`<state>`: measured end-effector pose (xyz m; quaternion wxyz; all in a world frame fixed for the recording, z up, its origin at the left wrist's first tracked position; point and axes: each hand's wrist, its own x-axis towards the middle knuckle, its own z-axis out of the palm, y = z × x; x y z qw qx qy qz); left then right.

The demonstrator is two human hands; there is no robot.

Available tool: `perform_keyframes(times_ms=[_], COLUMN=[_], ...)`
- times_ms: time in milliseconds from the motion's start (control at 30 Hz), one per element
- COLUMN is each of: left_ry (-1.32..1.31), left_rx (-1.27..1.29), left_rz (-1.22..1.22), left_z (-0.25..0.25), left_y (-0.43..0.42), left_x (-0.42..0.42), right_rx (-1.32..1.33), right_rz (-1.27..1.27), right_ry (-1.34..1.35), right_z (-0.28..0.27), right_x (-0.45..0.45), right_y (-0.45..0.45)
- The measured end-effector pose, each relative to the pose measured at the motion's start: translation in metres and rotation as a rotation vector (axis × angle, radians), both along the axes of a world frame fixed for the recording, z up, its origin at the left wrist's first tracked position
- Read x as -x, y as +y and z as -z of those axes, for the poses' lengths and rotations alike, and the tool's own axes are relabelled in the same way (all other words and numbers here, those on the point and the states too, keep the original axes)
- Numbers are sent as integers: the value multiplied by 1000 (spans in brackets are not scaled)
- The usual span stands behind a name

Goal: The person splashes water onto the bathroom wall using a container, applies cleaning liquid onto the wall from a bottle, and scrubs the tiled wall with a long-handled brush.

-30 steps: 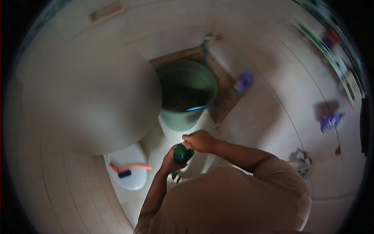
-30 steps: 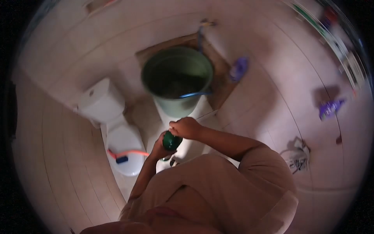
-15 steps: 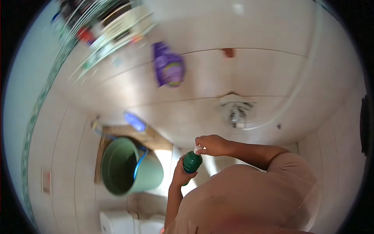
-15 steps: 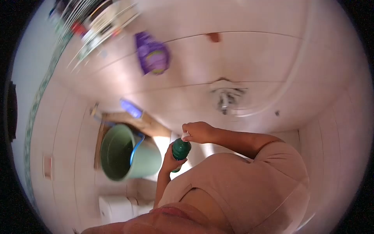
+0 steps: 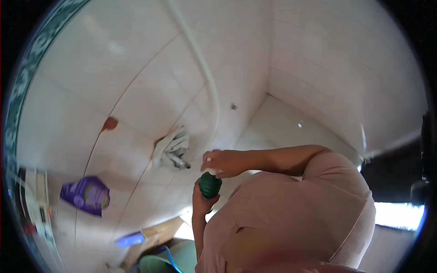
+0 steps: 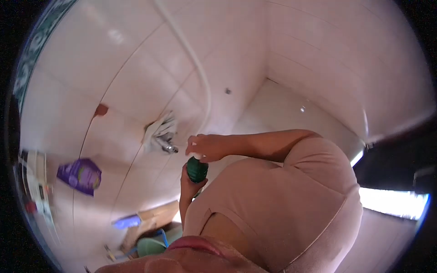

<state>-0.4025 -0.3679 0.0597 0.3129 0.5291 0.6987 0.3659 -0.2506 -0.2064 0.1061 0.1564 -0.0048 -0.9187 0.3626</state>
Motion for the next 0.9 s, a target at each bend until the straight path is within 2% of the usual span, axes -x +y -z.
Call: perform_keyframes(times_ms=[67,100,133,200,233,267,333,367,400,467,500,533,600,667,700,833,900], left_ry=[-9,-36,-65,-63,-41,-58,-192,-209,-178,-125,-85,-46,-120,-339,-325,-182,-179], left_rx=[24,3,-23,-13,12,5,48,52,57,64,71,79,72,104,113,172,73], left_rz=[119,202,278,356,395,420,446,466,496,552,579,607,679,745,766,948,1003], left_z=[9,12,16,30,36,39,42,45,46,45,45,44,37,22,13,-11,-17], left_y=[17,26,35,48,54,61,69,73,78,91,96,102,117,133,142,190,208], left_x=[-1,-3,-6,-12,-15,-20,-31,-39,-46,-54,-63,-71,-86,-105,-117,-170,-201], right_rx=[34,146,136,174,144,143,-106,-89,-80,215,205,222,132,125,113,17,-90], right_rz=[361,449,490,348,315,341,502,627,647,747,736,760,572,611,625,698,897], right_ry=[-166,-364,-377,-546,-448,-464,-206,-307,-315,-745,-757,-746,-314,-186,-68,22,214], right_z=[-16,-27,-23,-6,-3,0,-4,-7,-9,-15,-17,-15,-14,-20,-22,-27,-37], right_x=[-21,-31,-38,-51,-61,-67,-79,-84,-88,-98,-107,-119,-146,-170,-182,-237,-266], right_y=[-5,-7,-4,3,0,-2,-11,-14,-13,-2,1,2,5,6,6,10,8])
